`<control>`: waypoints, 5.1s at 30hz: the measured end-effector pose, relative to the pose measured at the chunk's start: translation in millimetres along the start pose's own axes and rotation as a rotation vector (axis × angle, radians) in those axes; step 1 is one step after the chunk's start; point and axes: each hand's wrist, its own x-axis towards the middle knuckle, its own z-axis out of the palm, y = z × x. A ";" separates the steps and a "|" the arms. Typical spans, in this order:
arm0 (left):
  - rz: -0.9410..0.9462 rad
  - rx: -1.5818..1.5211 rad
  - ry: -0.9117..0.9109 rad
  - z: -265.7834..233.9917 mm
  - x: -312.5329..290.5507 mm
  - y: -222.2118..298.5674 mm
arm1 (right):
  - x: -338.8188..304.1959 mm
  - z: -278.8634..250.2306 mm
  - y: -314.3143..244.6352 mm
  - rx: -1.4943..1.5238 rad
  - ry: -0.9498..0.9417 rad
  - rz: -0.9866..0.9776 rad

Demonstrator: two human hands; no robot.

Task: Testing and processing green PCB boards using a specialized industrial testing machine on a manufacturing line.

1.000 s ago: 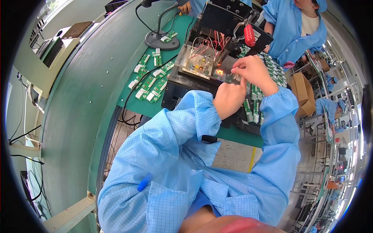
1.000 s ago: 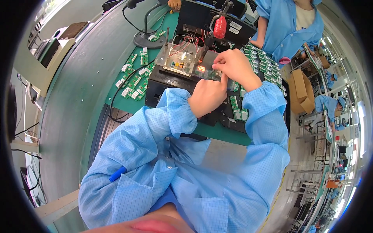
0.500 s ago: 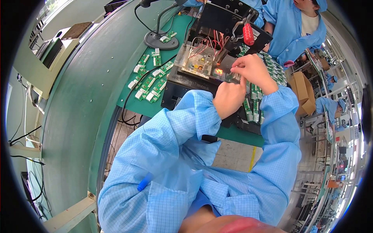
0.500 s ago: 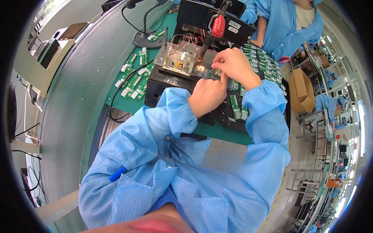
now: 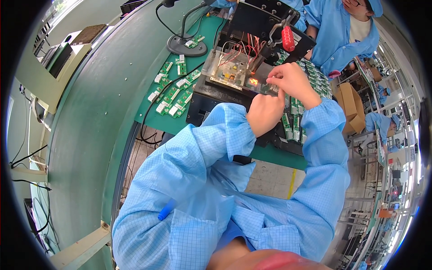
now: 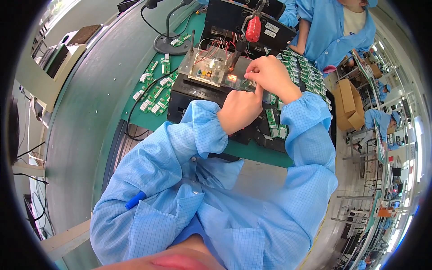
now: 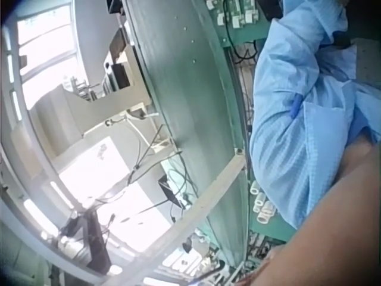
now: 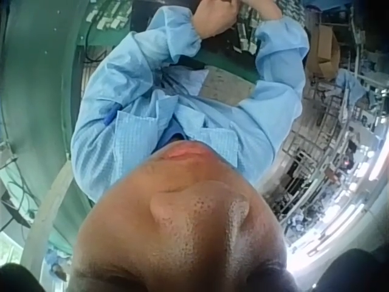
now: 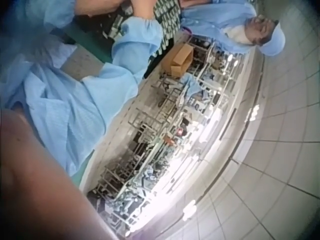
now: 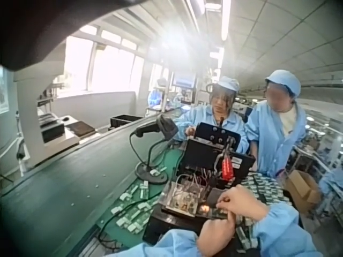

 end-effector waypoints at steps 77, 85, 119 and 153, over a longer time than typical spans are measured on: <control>-0.014 0.091 0.338 17.0 -9.2 -66.8 | -50.7 -35.0 -42.9 0.417 0.825 -0.044; 0.204 -0.058 0.276 -17.4 -41.4 -60.0 | -131.7 58.0 -15.2 0.238 0.916 0.202; -0.754 -1.805 0.587 -25.8 108.9 -287.8 | -196.4 190.3 -16.3 0.317 0.845 0.560; -0.667 -2.023 0.521 -47.9 121.7 -280.1 | -188.0 186.9 -20.3 0.270 0.905 0.459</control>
